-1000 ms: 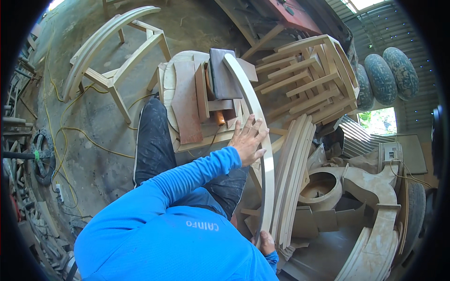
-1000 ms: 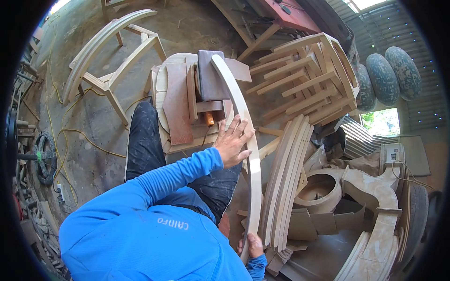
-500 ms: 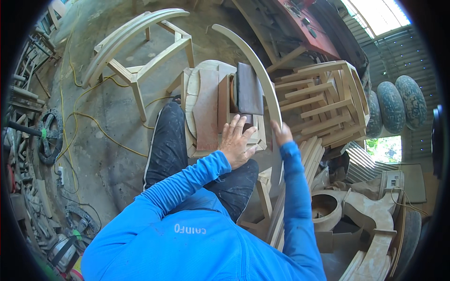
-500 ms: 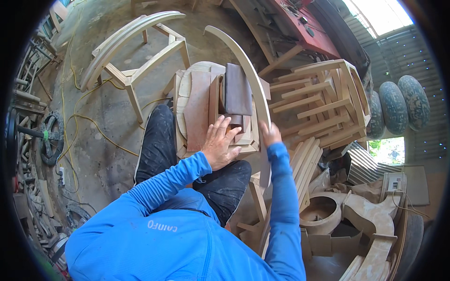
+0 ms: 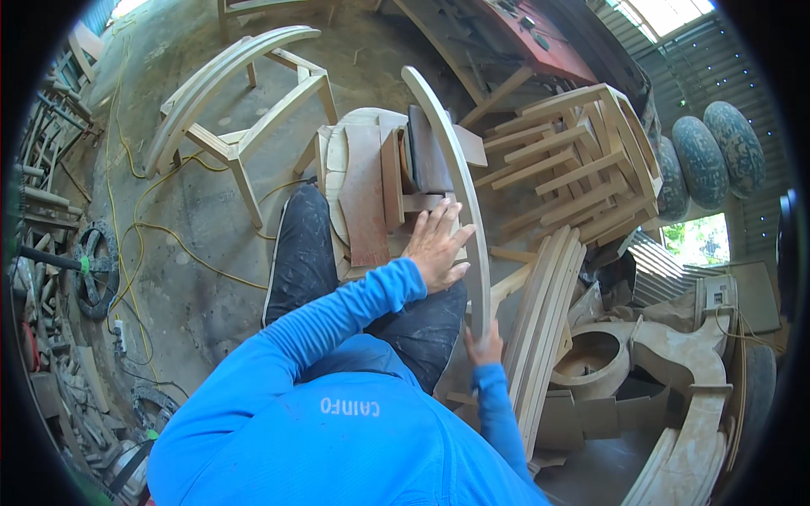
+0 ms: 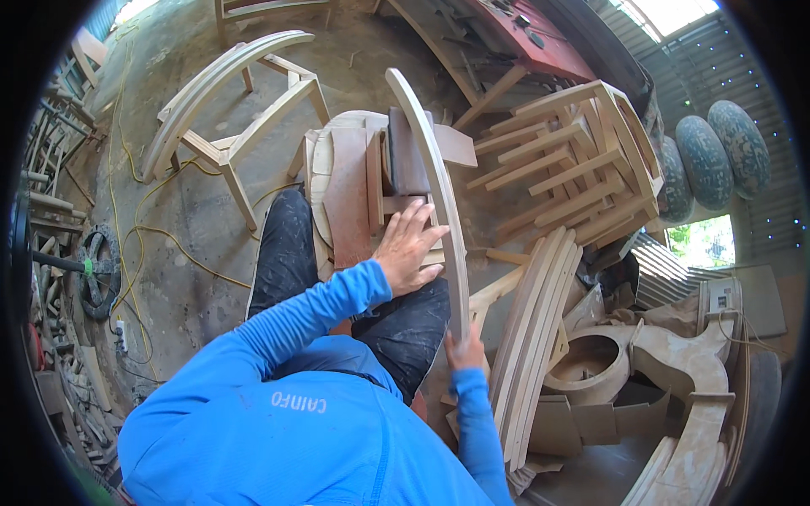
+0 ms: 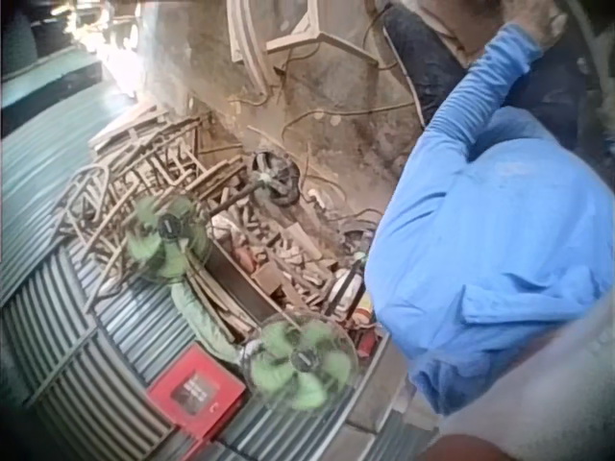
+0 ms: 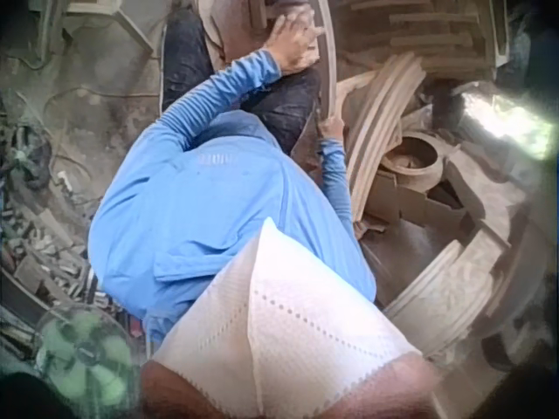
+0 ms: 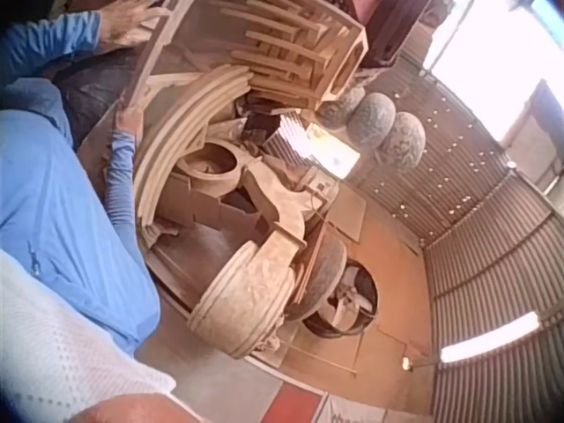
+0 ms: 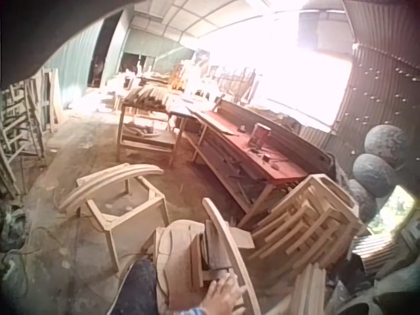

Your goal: Sanding curved wooden chair components using an electric belt sander.

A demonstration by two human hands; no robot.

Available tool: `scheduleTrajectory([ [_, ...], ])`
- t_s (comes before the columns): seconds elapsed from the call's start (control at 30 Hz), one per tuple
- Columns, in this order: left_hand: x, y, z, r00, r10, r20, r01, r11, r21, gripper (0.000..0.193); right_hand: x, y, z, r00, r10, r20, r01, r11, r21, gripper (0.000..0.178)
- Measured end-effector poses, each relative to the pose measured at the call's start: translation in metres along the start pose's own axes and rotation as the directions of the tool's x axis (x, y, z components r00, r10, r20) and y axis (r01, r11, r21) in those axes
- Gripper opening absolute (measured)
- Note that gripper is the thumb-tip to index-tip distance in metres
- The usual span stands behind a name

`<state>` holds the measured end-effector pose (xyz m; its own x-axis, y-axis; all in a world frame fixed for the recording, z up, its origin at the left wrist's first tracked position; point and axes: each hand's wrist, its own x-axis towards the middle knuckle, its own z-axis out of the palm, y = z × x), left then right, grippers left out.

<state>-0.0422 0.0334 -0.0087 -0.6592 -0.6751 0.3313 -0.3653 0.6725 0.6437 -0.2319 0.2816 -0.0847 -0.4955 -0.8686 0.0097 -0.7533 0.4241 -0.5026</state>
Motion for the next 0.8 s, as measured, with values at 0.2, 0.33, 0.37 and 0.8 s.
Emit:
scheduleTrajectory([
  [0.2,0.058,0.011,0.005,0.808,0.473,0.351,-0.551,0.817,0.169,0.094,-0.175,0.055,-0.056,0.985,0.169,0.032,-0.165,0.982,-0.086,0.037],
  [0.33,0.083,0.023,0.018,0.608,0.398,0.687,-0.68,0.708,0.192,0.052,-0.226,0.099,-0.075,0.991,0.092,-0.096,-0.114,0.957,-0.266,0.029],
  [0.37,0.083,0.024,0.027,0.605,0.398,0.689,-0.681,0.707,0.189,0.052,-0.234,0.116,-0.082,0.991,0.095,-0.096,-0.118,0.957,-0.264,0.029],
  [0.8,0.066,0.02,0.066,0.793,0.604,0.086,-0.61,0.78,0.14,0.019,-0.15,0.079,-0.186,0.576,0.779,-0.248,0.577,-0.172,0.799,0.091],
])
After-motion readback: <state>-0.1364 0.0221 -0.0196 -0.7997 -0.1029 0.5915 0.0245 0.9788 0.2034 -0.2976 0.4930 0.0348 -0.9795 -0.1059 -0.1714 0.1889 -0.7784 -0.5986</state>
